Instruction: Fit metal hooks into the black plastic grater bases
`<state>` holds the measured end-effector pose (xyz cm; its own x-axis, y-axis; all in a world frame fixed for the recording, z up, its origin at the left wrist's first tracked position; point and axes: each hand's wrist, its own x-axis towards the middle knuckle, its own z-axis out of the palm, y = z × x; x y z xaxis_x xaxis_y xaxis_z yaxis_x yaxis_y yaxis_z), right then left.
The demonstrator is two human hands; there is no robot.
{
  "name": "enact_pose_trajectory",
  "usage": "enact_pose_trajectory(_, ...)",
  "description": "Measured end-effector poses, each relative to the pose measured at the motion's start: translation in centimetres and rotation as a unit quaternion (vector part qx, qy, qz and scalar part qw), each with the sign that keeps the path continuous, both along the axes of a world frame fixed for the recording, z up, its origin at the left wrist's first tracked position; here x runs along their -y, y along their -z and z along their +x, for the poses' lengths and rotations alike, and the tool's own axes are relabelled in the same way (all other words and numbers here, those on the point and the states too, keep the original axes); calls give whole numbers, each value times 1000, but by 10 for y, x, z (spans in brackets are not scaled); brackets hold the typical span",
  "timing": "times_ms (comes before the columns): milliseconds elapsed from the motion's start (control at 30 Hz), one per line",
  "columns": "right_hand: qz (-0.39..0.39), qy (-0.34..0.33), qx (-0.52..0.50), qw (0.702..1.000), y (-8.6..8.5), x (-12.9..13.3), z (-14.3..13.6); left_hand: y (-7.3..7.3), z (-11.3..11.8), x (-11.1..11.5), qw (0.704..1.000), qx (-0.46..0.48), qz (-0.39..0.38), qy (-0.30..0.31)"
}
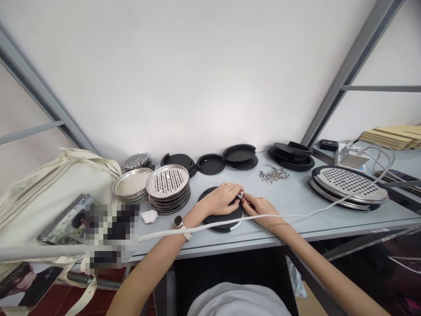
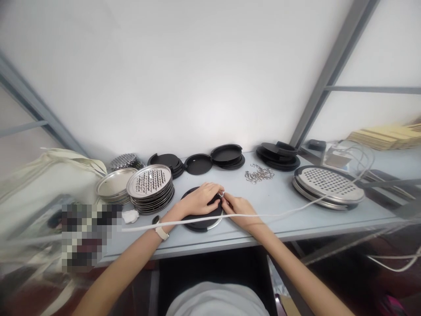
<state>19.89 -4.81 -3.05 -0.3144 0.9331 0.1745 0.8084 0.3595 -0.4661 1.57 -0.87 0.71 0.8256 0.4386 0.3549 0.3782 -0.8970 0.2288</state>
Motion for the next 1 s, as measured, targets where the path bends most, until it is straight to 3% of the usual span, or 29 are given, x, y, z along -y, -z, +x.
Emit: enact_pose_trajectory(1000, 0, 20, -17, 1000, -4, 4, -3, -2, 0, 1, 1000, -9, -5, 5)
